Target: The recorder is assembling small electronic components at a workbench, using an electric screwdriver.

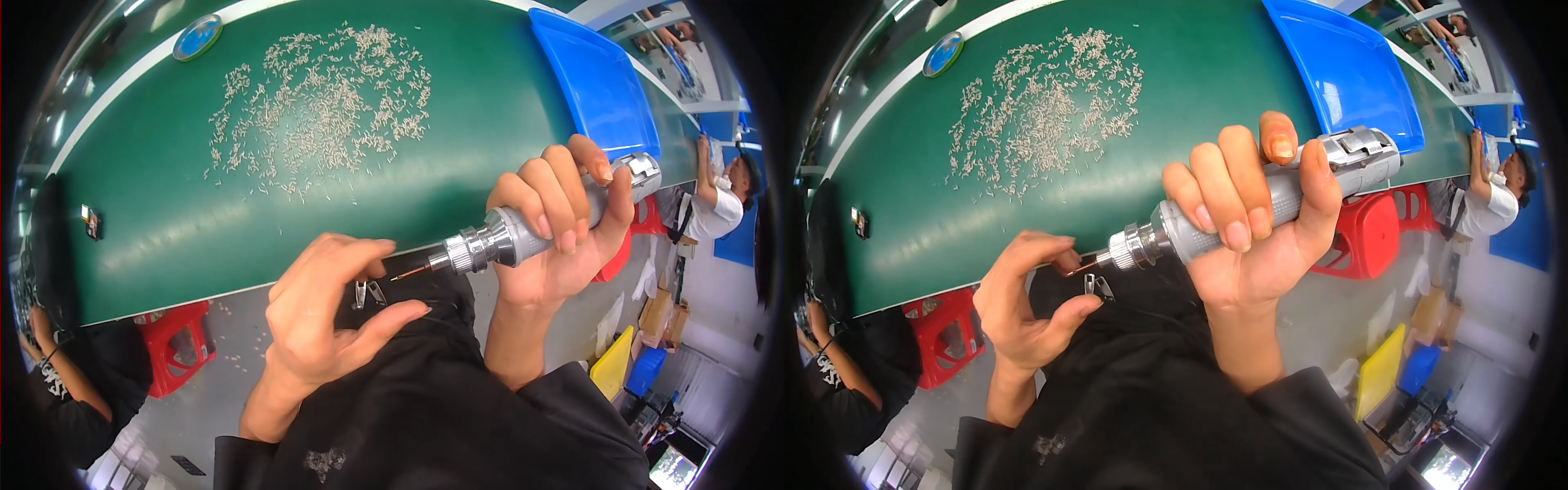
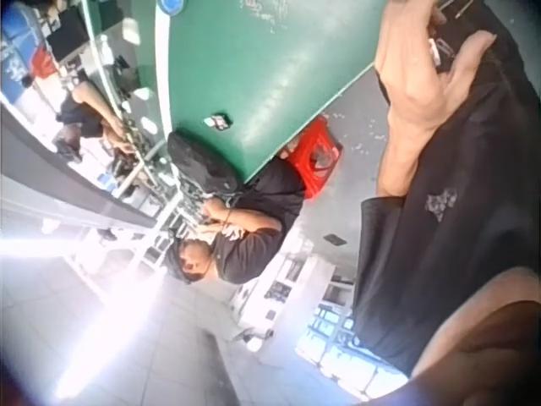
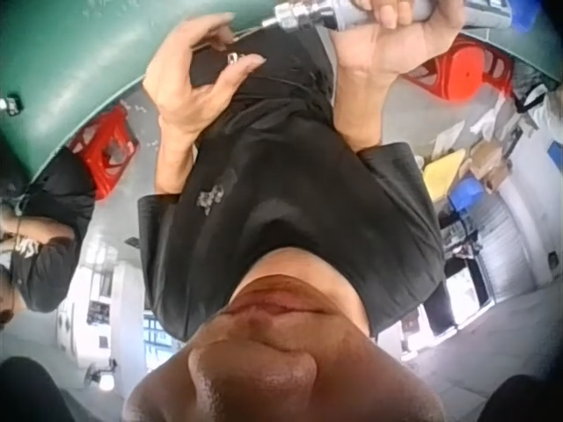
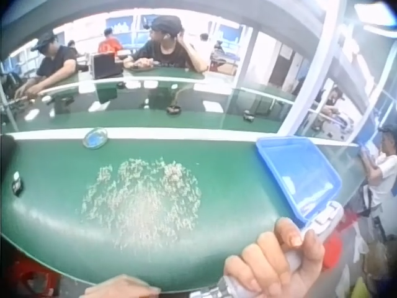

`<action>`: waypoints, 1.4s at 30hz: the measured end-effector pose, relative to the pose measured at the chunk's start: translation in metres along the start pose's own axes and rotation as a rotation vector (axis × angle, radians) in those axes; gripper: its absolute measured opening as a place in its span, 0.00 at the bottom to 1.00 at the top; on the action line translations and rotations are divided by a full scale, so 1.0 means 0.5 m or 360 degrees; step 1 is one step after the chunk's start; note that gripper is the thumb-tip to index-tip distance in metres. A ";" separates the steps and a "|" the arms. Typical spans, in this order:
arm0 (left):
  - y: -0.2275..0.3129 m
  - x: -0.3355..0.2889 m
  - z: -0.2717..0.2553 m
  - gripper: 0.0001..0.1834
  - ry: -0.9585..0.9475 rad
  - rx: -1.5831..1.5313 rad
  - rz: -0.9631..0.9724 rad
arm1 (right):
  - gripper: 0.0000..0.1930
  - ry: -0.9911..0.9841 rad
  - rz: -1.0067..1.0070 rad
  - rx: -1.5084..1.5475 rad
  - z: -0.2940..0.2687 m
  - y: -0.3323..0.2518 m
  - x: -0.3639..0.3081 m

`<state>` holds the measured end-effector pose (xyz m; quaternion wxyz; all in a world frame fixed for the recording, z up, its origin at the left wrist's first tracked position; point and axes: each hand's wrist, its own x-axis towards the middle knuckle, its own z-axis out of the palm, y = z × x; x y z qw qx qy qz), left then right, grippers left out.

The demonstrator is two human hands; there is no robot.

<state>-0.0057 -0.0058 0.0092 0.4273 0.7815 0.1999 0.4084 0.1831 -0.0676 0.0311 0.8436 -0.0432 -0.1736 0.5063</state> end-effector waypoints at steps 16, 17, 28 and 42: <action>-0.272 0.510 -0.104 0.17 -0.0097 0.0789 -0.0200 | 0.08 0.0445 0.0072 -0.0139 -0.081 0.016 0.008; -0.305 0.547 -0.090 0.20 -0.0090 0.0924 -0.0291 | 0.08 0.0424 0.0067 -0.0118 -0.081 0.015 0.011; -0.390 0.672 -0.009 0.27 -0.0217 0.1651 -0.0028 | 0.08 0.0402 0.0273 -0.0079 -0.091 -0.009 0.017; -0.215 0.434 -0.198 0.20 -0.0513 0.1346 0.0292 | 0.09 0.0315 0.0157 -0.0130 -0.091 0.005 0.008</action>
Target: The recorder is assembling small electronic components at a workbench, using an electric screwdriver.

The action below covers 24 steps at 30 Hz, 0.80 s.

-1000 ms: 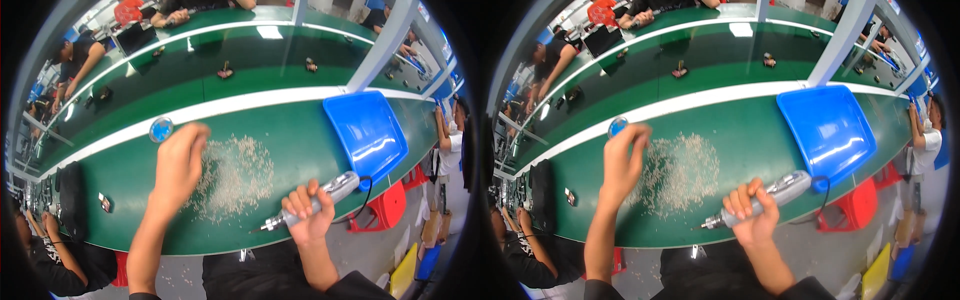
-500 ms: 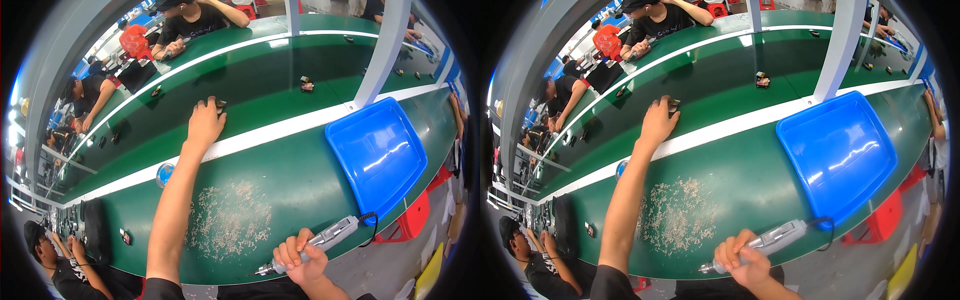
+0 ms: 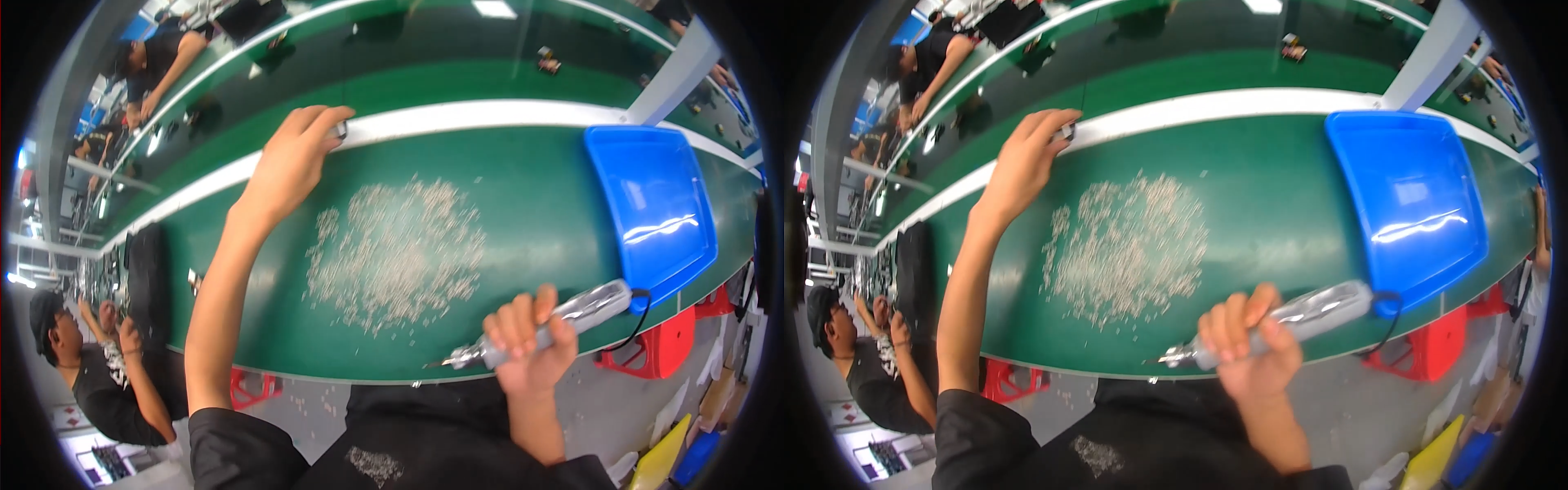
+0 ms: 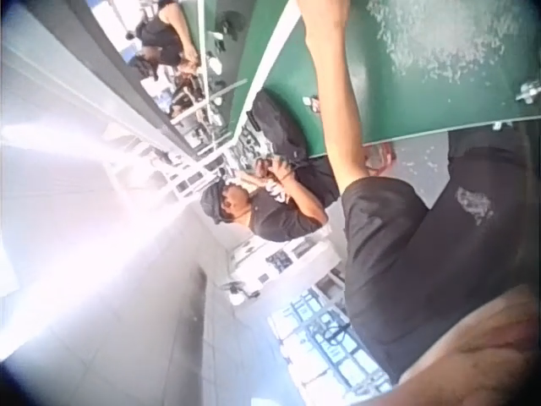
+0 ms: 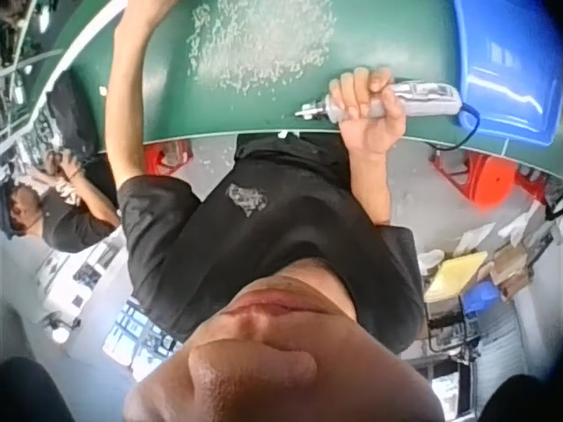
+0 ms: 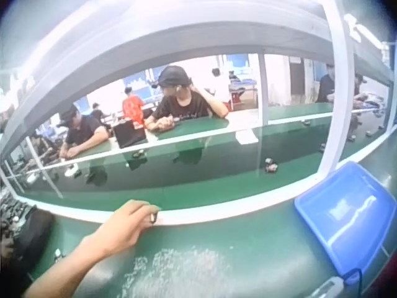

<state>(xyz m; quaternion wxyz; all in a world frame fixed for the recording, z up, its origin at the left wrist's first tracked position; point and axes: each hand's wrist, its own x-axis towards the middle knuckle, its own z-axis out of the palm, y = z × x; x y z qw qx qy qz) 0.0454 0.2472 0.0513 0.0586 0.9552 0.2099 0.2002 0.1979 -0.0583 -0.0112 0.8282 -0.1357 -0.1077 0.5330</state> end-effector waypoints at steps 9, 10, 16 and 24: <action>0.192 -0.431 -0.090 0.27 -0.0030 -0.0226 -0.0358 | 0.06 0.0055 0.0096 0.0017 0.027 0.017 0.003; 0.210 -0.452 -0.070 0.25 0.0008 -0.0141 -0.0336 | 0.07 0.0007 0.0108 0.0041 0.035 0.029 -0.001; 0.216 -0.477 -0.043 0.19 0.0212 -0.0271 -0.0269 | 0.09 -0.0125 0.0206 -0.0033 0.072 0.074 -0.018; 0.223 -0.456 -0.056 0.21 0.0125 -0.0206 -0.0322 | 0.09 -0.0196 0.0392 -0.0122 0.080 0.117 -0.044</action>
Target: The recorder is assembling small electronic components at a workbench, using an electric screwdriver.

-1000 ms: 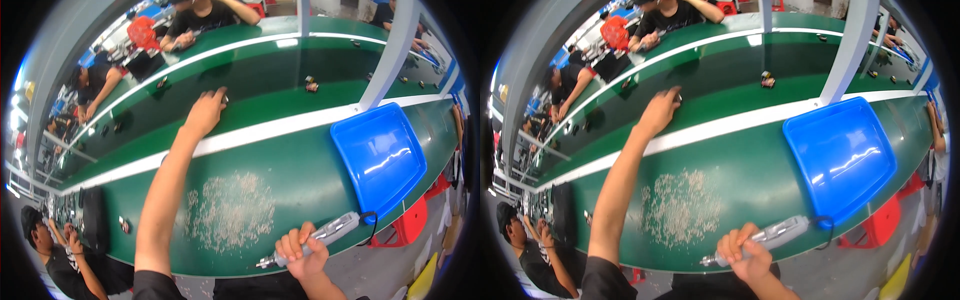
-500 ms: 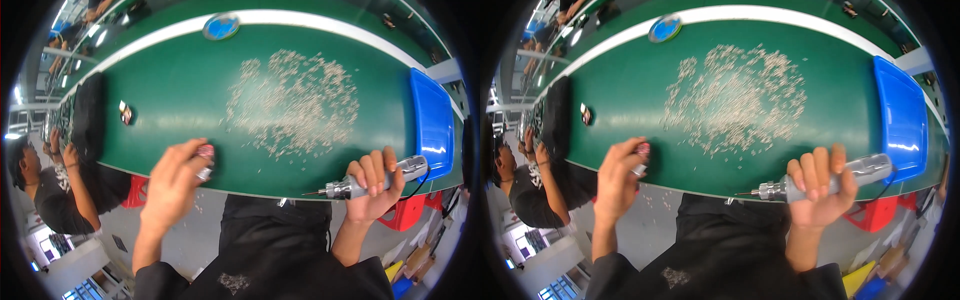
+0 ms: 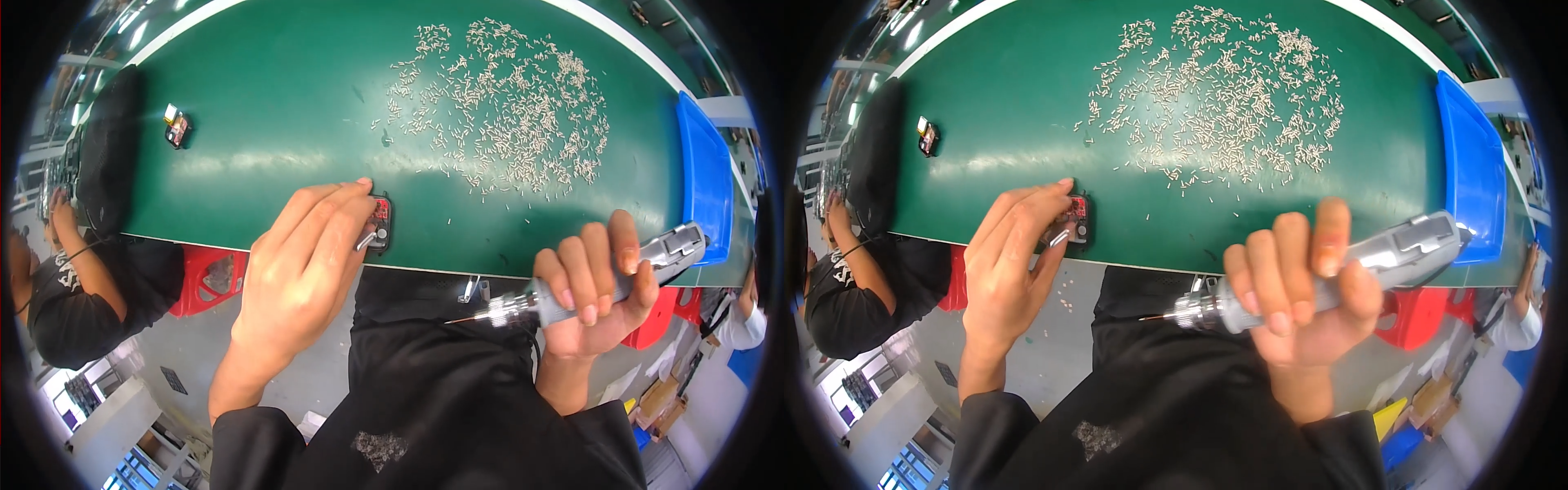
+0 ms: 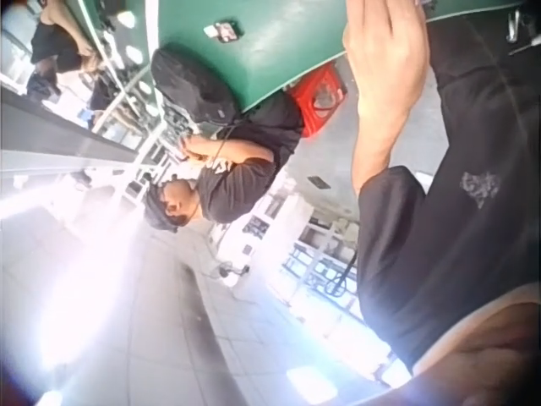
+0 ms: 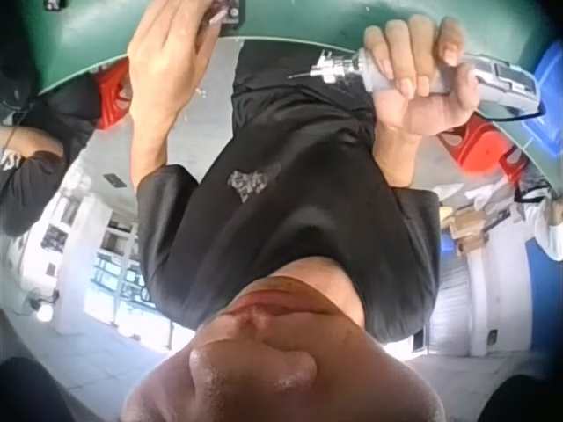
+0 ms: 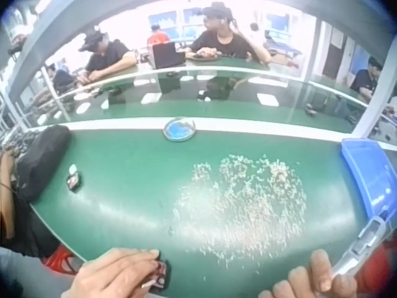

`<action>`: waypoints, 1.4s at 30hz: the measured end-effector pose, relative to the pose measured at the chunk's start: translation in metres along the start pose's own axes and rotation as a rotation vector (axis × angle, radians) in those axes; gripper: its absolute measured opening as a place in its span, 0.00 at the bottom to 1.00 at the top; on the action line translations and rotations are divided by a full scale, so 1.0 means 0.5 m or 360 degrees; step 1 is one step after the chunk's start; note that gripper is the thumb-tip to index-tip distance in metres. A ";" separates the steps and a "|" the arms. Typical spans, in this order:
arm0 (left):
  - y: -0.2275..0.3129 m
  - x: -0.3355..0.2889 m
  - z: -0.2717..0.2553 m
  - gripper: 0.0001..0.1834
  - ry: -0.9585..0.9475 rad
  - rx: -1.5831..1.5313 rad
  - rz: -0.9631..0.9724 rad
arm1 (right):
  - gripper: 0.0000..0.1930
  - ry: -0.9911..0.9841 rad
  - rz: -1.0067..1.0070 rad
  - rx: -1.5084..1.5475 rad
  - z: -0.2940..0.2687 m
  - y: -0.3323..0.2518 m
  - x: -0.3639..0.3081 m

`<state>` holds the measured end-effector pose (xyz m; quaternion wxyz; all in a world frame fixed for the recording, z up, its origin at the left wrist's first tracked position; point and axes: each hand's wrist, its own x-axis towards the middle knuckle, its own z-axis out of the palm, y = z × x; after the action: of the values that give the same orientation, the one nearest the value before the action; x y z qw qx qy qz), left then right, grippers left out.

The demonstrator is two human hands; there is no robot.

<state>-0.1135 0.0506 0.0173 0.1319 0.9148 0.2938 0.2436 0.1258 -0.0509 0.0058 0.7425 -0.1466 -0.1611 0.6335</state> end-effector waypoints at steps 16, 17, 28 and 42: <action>0.039 0.011 0.046 0.20 -0.0048 0.0170 0.0380 | 0.05 0.0331 0.0234 -0.0078 0.055 0.173 -0.064; 0.035 0.008 0.054 0.17 0.0038 0.0213 0.0457 | 0.05 0.0363 0.0224 -0.0119 0.057 0.173 -0.066; 0.047 0.000 0.040 0.18 -0.0050 0.0185 0.0418 | 0.05 -0.0068 0.0312 -0.0409 0.059 0.059 -0.033; 0.065 -0.020 0.032 0.24 -0.0261 0.0065 0.0218 | 0.15 -0.0529 0.0054 -0.0816 0.038 -0.027 0.123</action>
<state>-0.0969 0.0170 0.0125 0.1197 0.9522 0.2238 0.1703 0.1389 0.0078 0.0318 0.6340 -0.2261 -0.4326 0.5998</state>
